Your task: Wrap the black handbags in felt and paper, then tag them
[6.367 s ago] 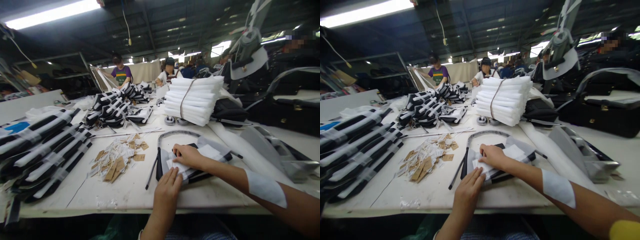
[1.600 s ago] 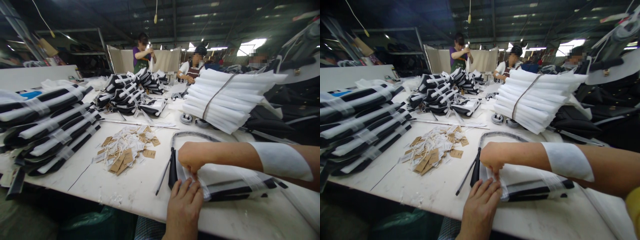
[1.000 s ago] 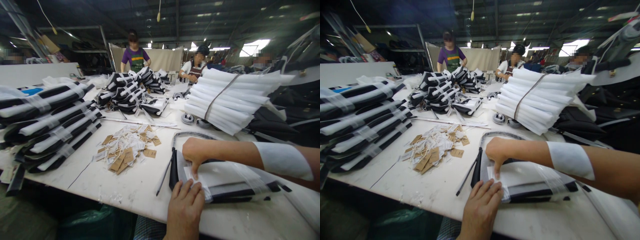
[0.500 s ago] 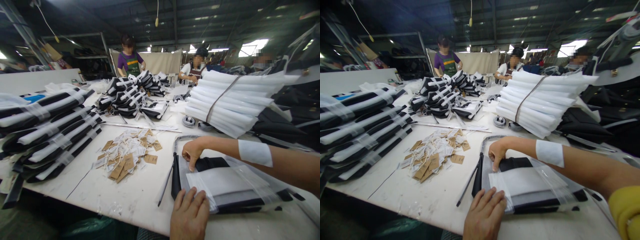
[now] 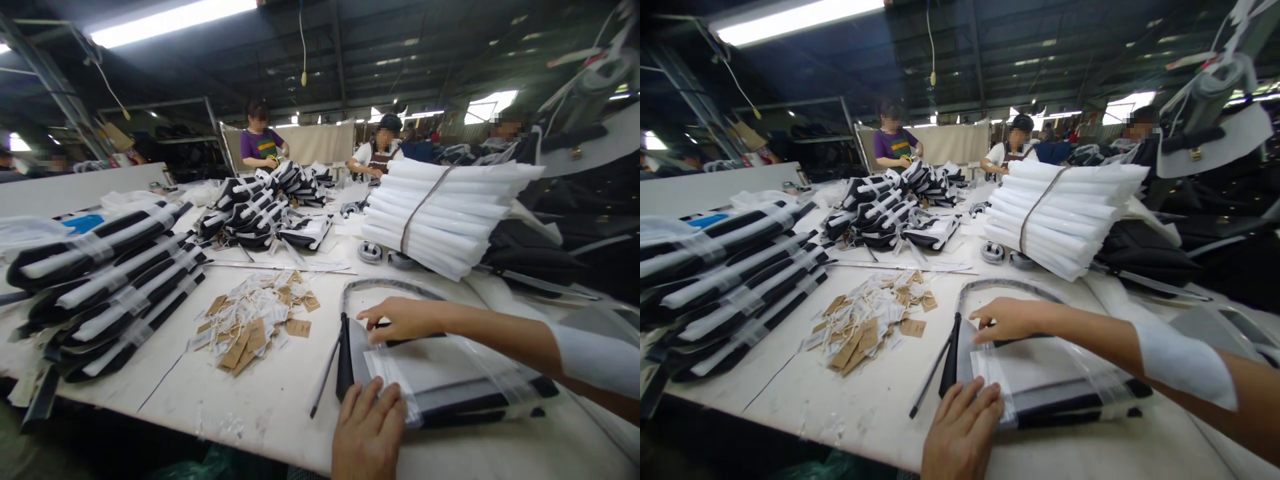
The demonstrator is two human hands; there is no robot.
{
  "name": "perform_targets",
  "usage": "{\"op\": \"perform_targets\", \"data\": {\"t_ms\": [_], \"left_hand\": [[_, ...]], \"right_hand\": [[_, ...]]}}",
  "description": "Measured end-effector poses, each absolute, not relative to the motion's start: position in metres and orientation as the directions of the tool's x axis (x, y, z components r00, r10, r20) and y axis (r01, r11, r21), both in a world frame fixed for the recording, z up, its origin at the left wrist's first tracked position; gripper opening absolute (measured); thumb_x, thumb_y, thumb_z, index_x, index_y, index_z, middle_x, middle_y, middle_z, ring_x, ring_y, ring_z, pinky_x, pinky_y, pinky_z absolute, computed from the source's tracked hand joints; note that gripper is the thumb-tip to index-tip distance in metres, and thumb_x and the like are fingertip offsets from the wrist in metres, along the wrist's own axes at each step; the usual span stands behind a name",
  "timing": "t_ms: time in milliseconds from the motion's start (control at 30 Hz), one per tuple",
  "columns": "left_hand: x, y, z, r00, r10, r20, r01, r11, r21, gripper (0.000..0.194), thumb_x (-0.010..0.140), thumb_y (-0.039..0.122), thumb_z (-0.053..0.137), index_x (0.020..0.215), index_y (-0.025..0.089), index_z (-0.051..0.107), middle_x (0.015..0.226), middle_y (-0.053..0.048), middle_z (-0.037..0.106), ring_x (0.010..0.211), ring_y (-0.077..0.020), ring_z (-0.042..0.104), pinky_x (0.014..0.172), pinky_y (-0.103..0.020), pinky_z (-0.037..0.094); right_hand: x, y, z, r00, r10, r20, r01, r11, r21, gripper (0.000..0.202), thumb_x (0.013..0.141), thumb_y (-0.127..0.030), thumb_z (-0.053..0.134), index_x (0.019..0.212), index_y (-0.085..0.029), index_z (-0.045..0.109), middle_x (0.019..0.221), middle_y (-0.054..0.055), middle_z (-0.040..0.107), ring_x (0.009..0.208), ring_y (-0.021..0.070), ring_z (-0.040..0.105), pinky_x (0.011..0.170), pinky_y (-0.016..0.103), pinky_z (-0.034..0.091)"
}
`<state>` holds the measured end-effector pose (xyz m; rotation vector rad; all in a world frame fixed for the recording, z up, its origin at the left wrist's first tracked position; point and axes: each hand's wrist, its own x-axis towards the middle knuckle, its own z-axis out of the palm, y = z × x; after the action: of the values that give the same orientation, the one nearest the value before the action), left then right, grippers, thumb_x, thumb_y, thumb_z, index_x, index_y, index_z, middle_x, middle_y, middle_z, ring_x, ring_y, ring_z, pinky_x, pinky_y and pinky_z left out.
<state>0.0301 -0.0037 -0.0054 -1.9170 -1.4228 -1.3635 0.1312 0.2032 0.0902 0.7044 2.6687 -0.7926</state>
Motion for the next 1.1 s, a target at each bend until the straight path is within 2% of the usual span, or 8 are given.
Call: {"op": "perform_targets", "data": {"t_ms": [100,167,333,467,667,800,900,1100], "left_hand": [[0.03,-0.006,-0.008,0.041,0.556,0.83,0.888,-0.401,0.225,0.04,0.105,0.022,0.032,0.098,0.024,0.071,0.107,0.004,0.077,0.103,-0.0147,0.069,0.105,-0.028,0.041],[0.031,-0.006,-0.013,0.032,0.579,0.814,0.89,-0.387,0.241,0.042,0.104,0.02,0.029,0.1,0.024,0.07,0.108,0.002,0.077,0.105,-0.0157,0.069,0.104,-0.03,0.042],[0.032,-0.006,-0.03,0.031,0.6,0.8,0.877,-0.401,0.266,0.041,0.103,0.02,0.029,0.105,0.024,0.07,0.109,-0.001,0.076,0.109,-0.0172,0.067,0.104,-0.033,0.044],[0.032,-0.005,-0.034,0.012,0.592,0.806,0.879,-0.391,0.274,0.041,0.102,0.018,0.029,0.105,0.025,0.069,0.109,0.0,0.076,0.109,-0.017,0.068,0.103,-0.033,0.045],[0.029,-0.005,-0.027,0.078,0.613,0.786,0.891,-0.398,0.221,0.039,0.098,0.012,0.033,0.108,0.024,0.068,0.111,0.001,0.076,0.108,-0.0173,0.069,0.099,-0.032,0.049],[0.026,-0.005,-0.03,0.079,0.614,0.785,0.877,-0.417,0.238,0.04,0.095,0.008,0.034,0.111,0.024,0.068,0.114,0.0,0.075,0.111,-0.0183,0.067,0.101,-0.034,0.048],[0.021,-0.006,-0.028,0.107,0.63,0.769,0.878,-0.423,0.224,0.04,0.093,0.007,0.037,0.113,0.023,0.067,0.117,-0.001,0.074,0.112,-0.0192,0.067,0.1,-0.036,0.05],[0.01,-0.018,-0.004,0.317,0.69,0.651,0.872,-0.481,0.086,0.05,0.085,0.0,0.044,0.126,0.023,0.061,0.131,-0.003,0.067,0.121,-0.0226,0.063,0.098,-0.041,0.055]], "right_hand": [[0.14,0.182,0.087,-0.831,0.416,-0.368,0.548,0.725,-0.417,0.105,0.067,-0.062,0.075,0.154,-0.017,0.036,0.145,0.019,0.052,0.13,0.0386,0.05,0.109,0.045,0.037],[0.138,0.184,0.082,-0.804,0.426,-0.416,0.59,0.661,-0.463,0.111,0.06,-0.058,0.081,0.153,-0.017,0.038,0.143,0.018,0.054,0.129,0.038,0.05,0.11,0.045,0.036],[0.123,0.214,0.065,-0.735,0.415,-0.536,0.676,0.391,-0.625,0.096,0.051,-0.051,0.086,0.136,-0.018,0.058,0.127,0.012,0.064,0.113,0.0299,0.061,0.097,0.036,0.046],[0.117,0.225,0.051,-0.722,0.426,-0.545,0.681,0.3,-0.668,0.077,0.05,-0.044,0.086,0.119,-0.017,0.068,0.11,0.007,0.069,0.099,0.0238,0.064,0.083,0.029,0.049],[0.118,0.222,0.042,-0.706,0.474,-0.525,0.675,0.226,-0.703,0.051,0.064,-0.036,0.081,0.11,-0.016,0.072,0.092,0.002,0.074,0.088,0.0185,0.066,0.077,0.026,0.049],[0.118,0.213,0.046,-0.695,0.528,-0.488,0.678,0.258,-0.688,0.03,0.084,-0.034,0.072,0.106,-0.015,0.07,0.099,0.003,0.072,0.089,0.0183,0.067,0.079,0.032,0.054],[0.113,0.203,0.047,-0.662,0.607,-0.439,0.707,0.311,-0.636,0.029,0.094,-0.037,0.063,0.112,-0.014,0.065,0.113,0.006,0.067,0.097,0.0215,0.065,0.084,0.04,0.056],[0.118,0.189,0.063,-0.644,0.736,-0.208,0.692,0.445,-0.569,0.03,0.096,-0.038,0.06,0.116,-0.016,0.064,0.119,0.008,0.065,0.103,0.0221,0.064,0.09,0.044,0.054]]}}
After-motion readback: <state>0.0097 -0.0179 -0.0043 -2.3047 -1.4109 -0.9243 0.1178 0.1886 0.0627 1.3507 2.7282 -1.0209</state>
